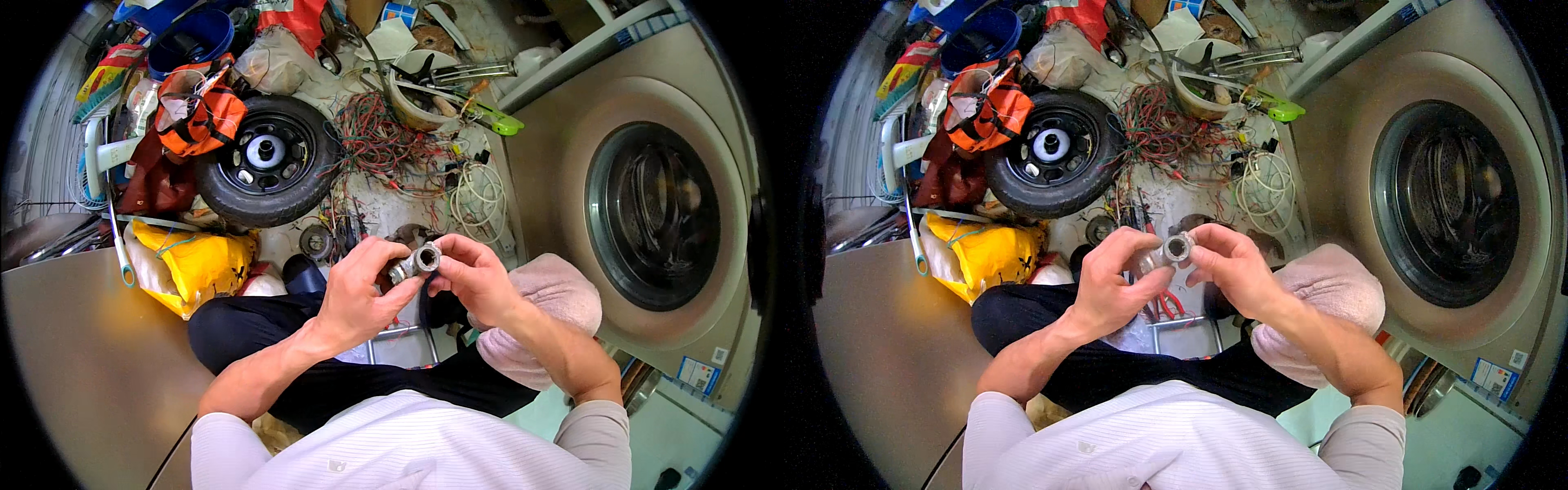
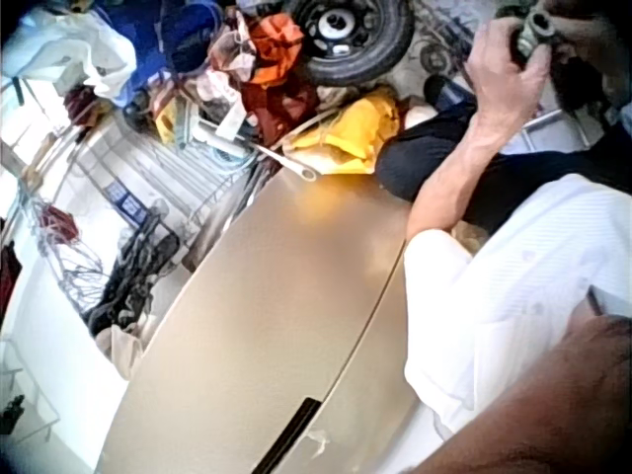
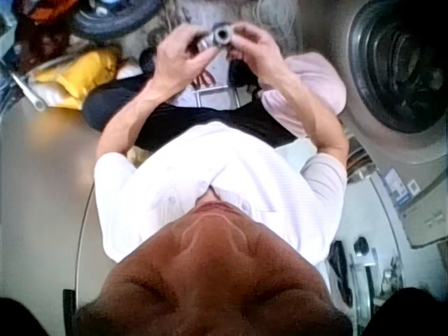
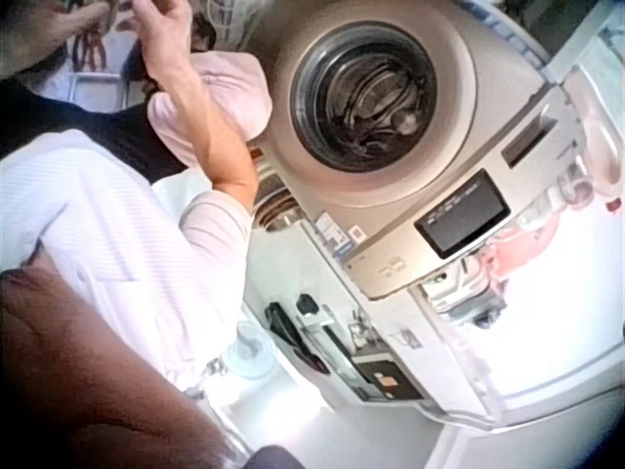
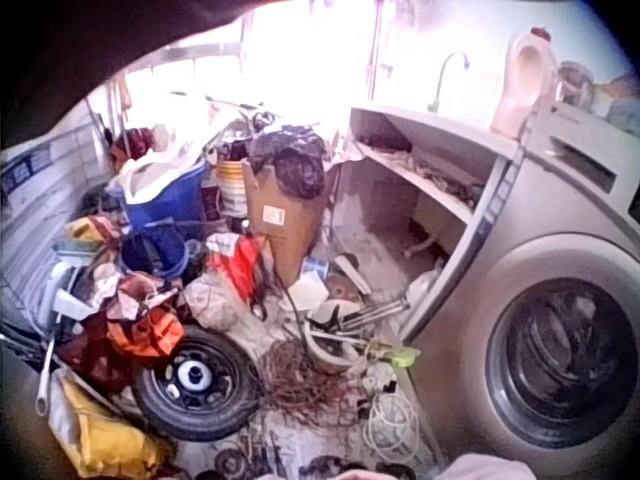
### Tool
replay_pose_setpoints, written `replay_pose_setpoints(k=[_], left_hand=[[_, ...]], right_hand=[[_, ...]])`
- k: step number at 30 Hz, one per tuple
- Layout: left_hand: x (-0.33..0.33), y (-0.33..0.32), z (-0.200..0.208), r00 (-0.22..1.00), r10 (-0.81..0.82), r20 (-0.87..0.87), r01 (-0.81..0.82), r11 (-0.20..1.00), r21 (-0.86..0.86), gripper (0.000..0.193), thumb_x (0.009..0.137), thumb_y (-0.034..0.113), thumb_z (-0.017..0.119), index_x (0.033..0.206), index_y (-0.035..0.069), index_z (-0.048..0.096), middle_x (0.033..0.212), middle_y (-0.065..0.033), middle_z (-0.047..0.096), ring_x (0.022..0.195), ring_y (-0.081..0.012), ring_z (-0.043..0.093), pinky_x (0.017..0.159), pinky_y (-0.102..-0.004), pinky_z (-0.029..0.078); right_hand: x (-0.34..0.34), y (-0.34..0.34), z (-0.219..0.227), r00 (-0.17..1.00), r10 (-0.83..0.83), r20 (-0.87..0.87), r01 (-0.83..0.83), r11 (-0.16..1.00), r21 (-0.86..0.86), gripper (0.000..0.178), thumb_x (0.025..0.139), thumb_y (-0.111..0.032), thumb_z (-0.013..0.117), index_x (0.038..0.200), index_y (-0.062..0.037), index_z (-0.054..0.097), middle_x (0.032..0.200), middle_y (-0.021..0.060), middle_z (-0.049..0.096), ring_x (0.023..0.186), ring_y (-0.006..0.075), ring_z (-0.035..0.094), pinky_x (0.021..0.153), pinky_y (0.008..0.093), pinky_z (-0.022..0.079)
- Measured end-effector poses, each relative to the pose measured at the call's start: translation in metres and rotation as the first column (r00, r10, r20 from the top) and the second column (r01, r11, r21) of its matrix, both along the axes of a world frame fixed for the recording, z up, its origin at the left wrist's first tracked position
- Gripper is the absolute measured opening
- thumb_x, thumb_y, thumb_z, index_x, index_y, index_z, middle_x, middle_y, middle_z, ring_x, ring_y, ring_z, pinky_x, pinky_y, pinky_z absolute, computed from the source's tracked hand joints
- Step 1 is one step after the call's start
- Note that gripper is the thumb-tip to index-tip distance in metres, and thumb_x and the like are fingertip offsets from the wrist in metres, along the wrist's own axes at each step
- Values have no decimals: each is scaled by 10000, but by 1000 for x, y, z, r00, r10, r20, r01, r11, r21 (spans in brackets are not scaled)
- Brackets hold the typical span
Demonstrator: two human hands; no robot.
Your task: The person manipulates a lock cylinder by hand and using a knife to remove a piece of tape or adhesive from the cylinder body.
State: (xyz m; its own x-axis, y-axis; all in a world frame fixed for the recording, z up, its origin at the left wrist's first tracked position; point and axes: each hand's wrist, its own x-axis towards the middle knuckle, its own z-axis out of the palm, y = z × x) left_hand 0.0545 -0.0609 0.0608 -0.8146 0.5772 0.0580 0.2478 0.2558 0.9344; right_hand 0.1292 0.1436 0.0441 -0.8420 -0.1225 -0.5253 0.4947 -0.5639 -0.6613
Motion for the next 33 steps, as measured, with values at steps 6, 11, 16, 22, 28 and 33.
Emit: replay_pose_setpoints(k=[6, 11, 16, 22, 28, 33], left_hand=[[3, 2, -17, 897, -72, 436, 70, 997, 20, 445, 786, 126, 777, 1176, -7, 610, 1006, -58, 664, 852, -81, 607, 753, -258, 507], [0, 2, -19, 791, -154, 592, 97, 987, 128, 485, 781, 49, 756, 1236, -7, 599, 1068, -64, 660, 966, -116, 616, 865, -278, 496], [0, 5, -22, 976, -94, 195, 82, 994, 69, 487, 728, 13, 777, 1194, 15, 633, 1072, -87, 657, 954, -188, 652, 863, -292, 508], [7, 12, -18, 989, -35, 142, 27, 998, 55, 440, 723, -2, 794, 1127, 46, 630, 1043, -130, 660, 995, -318, 642, 870, -395, 514], [4, 9, -25, 985, -33, -170, 33, 999, 1, 495, 697, -74, 725, 1160, 28, 582, 1032, -160, 618, 967, -375, 598, 850, -434, 492], [4, 8, -18, 987, 1, -159, -1, 1000, -3, 607, 671, -101, 700, 1241, 17, 529, 1079, -180, 597, 996, -379, 587, 862, -438, 490]], right_hand=[[-4, -9, 4, 943, 232, -238, -45, 799, 599, 183, 924, -35, 645, 1099, -12, 599, 1054, 54, 626, 924, 123, 612, 741, 268, 529], [-2, -14, 1, 923, 170, -345, 126, 713, 689, 269, 843, 24, 717, 1086, -6, 605, 958, 68, 668, 827, 124, 664, 706, 265, 552], [-3, -15, 8, 938, 189, -290, 76, 704, 706, 345, 847, -7, 729, 1158, 5, 579, 958, 81, 688, 839, 118, 670, 718, 261, 554], [-4, -15, 12, 931, 190, -312, 62, 760, 647, 393, 841, -27, 738, 1200, 6, 583, 994, 77, 669, 857, 122, 661, 717, 260, 554], [-3, -15, 5, 921, 249, -300, 10, 754, 657, 393, 847, -7, 726, 1205, 27, 568, 1110, 93, 638, 924, 127, 656, 770, 270, 564], [-3, -17, 5, 946, 134, -296, 34, 865, 501, 394, 863, 45, 682, 1227, 30, 532, 1128, 88, 635, 976, 132, 654, 838, 267, 555]])
